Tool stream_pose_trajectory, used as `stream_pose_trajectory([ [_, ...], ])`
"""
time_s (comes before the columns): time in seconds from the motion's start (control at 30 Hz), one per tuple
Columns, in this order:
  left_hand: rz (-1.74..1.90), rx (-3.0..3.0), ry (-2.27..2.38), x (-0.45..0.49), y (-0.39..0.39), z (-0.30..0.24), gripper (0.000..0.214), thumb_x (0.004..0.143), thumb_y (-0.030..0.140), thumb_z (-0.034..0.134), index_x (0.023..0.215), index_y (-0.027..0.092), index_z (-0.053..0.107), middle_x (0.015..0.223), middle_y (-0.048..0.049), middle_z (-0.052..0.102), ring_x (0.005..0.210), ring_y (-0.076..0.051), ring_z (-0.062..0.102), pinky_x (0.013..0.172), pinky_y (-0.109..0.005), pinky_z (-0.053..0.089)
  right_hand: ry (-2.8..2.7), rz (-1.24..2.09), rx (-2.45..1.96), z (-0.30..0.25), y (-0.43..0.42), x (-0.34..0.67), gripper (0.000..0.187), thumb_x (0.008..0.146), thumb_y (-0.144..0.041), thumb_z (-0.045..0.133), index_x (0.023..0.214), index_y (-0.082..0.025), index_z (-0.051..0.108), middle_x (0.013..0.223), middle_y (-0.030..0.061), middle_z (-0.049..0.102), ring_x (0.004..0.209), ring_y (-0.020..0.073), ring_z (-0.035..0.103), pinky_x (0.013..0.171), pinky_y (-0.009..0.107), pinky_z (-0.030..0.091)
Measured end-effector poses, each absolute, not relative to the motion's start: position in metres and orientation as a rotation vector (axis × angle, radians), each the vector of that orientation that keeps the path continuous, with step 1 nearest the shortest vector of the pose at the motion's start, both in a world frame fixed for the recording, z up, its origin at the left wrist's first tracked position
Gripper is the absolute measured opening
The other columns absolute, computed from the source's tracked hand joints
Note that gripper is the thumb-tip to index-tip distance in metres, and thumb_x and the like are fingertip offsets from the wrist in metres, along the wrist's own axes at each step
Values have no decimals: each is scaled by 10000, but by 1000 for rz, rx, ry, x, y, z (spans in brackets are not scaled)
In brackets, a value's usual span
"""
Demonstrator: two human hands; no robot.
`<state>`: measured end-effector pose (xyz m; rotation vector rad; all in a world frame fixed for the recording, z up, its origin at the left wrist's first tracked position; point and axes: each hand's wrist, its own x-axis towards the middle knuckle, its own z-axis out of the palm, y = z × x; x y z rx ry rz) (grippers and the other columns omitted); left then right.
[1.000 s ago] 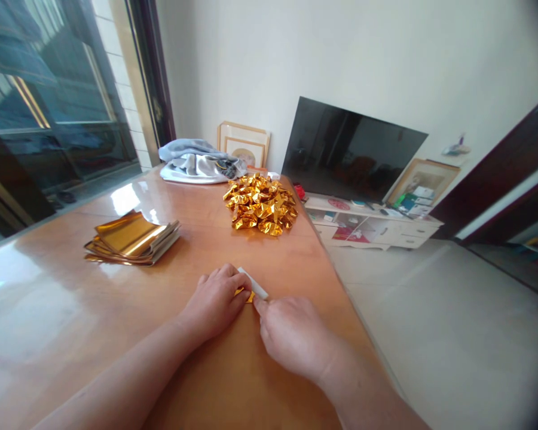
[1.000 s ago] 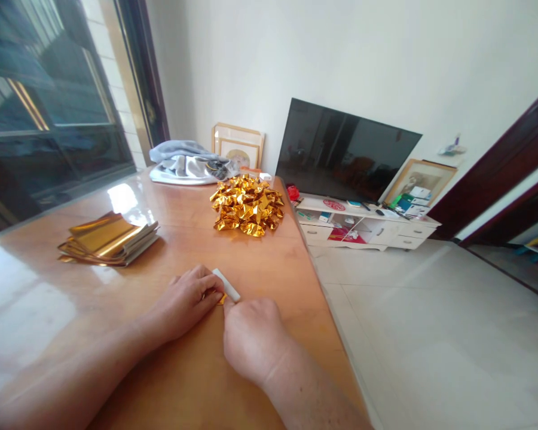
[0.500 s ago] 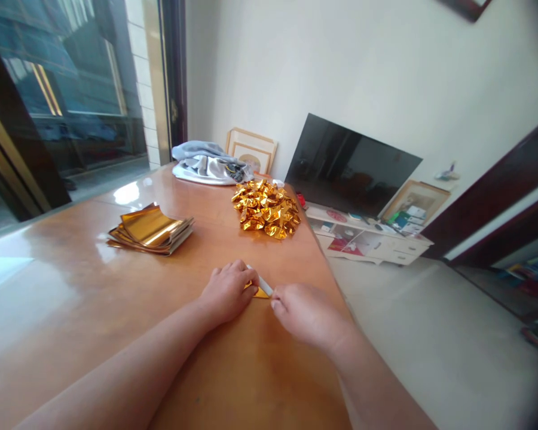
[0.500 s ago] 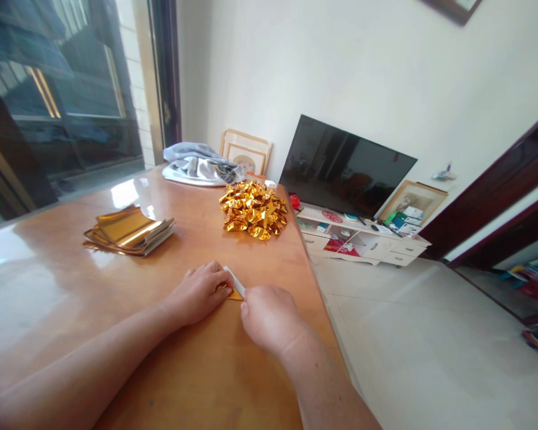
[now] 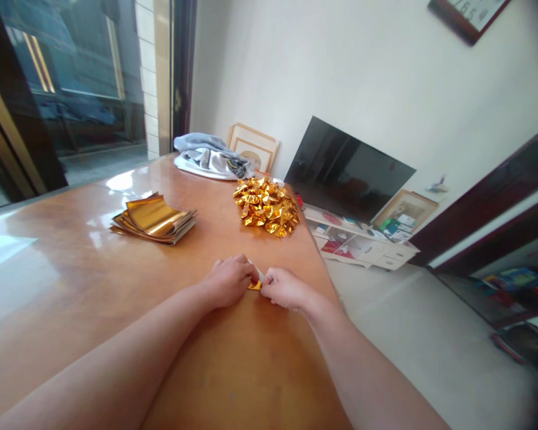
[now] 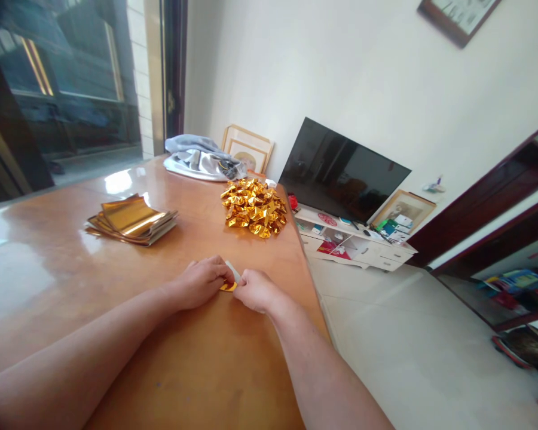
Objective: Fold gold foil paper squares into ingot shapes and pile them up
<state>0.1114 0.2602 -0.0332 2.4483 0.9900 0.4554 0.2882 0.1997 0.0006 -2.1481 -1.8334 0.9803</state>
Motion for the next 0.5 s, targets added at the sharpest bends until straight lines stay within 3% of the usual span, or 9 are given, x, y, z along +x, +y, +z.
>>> stream_pose_trajectory([
  [0.5, 453, 2342, 497, 104, 288, -44, 451, 762, 62, 512, 998, 303, 811, 1003, 2, 765, 949, -186, 646, 912, -238, 446, -1902, 1013, -2323, 7, 219, 280, 146, 742, -259, 623, 629, -167, 620, 506, 11, 585, 450, 125, 520, 438, 233, 308],
])
